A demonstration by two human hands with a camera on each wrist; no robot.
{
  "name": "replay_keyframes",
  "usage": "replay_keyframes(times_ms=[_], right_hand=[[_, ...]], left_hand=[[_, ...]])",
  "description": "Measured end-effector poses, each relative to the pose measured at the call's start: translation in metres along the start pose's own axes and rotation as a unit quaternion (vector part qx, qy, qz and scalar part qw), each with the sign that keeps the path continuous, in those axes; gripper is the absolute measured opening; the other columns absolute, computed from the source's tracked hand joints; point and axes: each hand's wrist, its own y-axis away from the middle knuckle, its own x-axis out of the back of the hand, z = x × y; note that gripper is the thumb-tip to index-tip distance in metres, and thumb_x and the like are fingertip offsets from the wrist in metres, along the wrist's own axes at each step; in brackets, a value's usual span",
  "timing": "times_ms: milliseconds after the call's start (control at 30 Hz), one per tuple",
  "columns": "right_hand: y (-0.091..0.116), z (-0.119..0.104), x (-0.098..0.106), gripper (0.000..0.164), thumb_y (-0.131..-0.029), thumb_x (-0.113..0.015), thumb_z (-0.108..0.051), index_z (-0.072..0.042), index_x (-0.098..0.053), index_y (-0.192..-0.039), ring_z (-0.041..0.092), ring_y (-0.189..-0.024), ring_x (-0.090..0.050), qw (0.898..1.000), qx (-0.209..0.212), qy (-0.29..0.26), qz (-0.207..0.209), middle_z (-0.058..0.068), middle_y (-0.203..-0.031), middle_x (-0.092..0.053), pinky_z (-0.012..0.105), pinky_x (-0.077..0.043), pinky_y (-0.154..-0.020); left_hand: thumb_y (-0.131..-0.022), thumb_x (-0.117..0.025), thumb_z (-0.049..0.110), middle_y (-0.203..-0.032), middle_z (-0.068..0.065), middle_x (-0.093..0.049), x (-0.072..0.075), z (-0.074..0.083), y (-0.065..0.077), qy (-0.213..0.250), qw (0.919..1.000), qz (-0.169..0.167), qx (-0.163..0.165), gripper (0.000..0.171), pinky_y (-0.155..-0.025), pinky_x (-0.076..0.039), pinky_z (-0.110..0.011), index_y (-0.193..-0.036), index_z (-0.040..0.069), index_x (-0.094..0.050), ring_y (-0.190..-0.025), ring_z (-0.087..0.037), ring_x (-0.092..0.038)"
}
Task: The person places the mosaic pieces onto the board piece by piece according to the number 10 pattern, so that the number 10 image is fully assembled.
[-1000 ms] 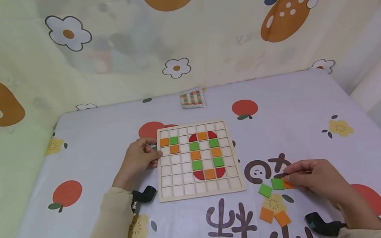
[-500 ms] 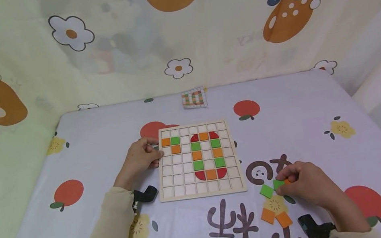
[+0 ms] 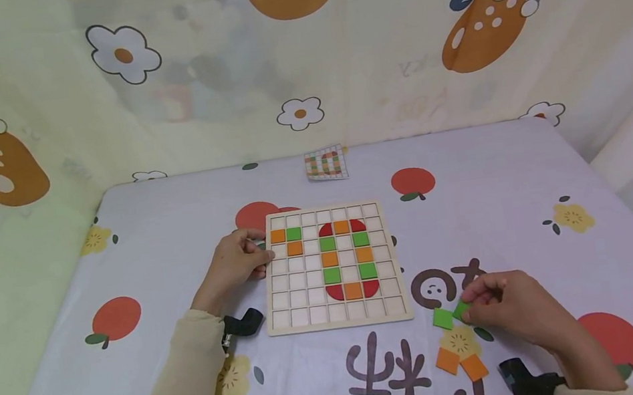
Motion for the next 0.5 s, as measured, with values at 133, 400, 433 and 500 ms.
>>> replay_keyframes(times_ms=[133, 400, 433, 500], right_hand=[[-0.001, -0.001, -0.001, 0.027, -0.092, -0.079, -0.012, 0.0, -0.075, -0.116, 0.015, -0.078, -0.056, 0.999, 0.009, -0.032, 0.005, 0.006, -0.091, -0.068, 0.024, -0.049, -0.064], [-0.011, -0.013, -0.009, 0.031, -0.099, -0.071, -0.011, 0.009, -0.066, -0.122, 0.023, -0.074, -0.067, 0.984, -0.006, -0.175, -0.037, 0.008, -0.098, -0.069, 0.032, -0.063, -0.069], [-0.014, -0.016, -0.011, 0.031, -0.099, -0.07, -0.011, 0.009, -0.065, -0.122, 0.024, -0.074, -0.069, 0.981, -0.011, -0.188, -0.04, 0.008, -0.097, -0.069, 0.032, -0.064, -0.07], [-0.019, -0.02, -0.014, 0.03, -0.099, -0.07, -0.011, 0.008, -0.064, -0.122, 0.022, -0.077, -0.071, 0.977, -0.021, -0.206, -0.044, 0.007, -0.096, -0.071, 0.032, -0.064, -0.071]], left_hand=[[-0.092, -0.079, 0.002, -0.087, -0.008, -0.058, 0.0, 0.001, 0.001, 0.0, 1.0, 0.0, 0.0, 0.04, -0.057, -0.059, -0.023, -0.128, 0.001, -0.062, -0.059, -0.012, -0.062], [-0.092, -0.078, 0.002, -0.087, -0.008, -0.058, 0.0, 0.0, 0.0, -0.003, 1.0, 0.0, 0.001, 0.04, -0.056, -0.058, -0.023, -0.128, 0.001, -0.062, -0.059, -0.012, -0.062], [-0.092, -0.078, 0.002, -0.087, -0.008, -0.058, 0.0, 0.0, 0.0, -0.003, 1.0, 0.0, 0.002, 0.04, -0.057, -0.058, -0.023, -0.128, 0.001, -0.062, -0.059, -0.012, -0.062], [-0.092, -0.079, 0.002, -0.087, -0.008, -0.058, 0.0, 0.0, 0.0, -0.003, 1.0, 0.0, 0.003, 0.04, -0.057, -0.059, -0.023, -0.128, 0.001, -0.062, -0.059, -0.012, -0.062]])
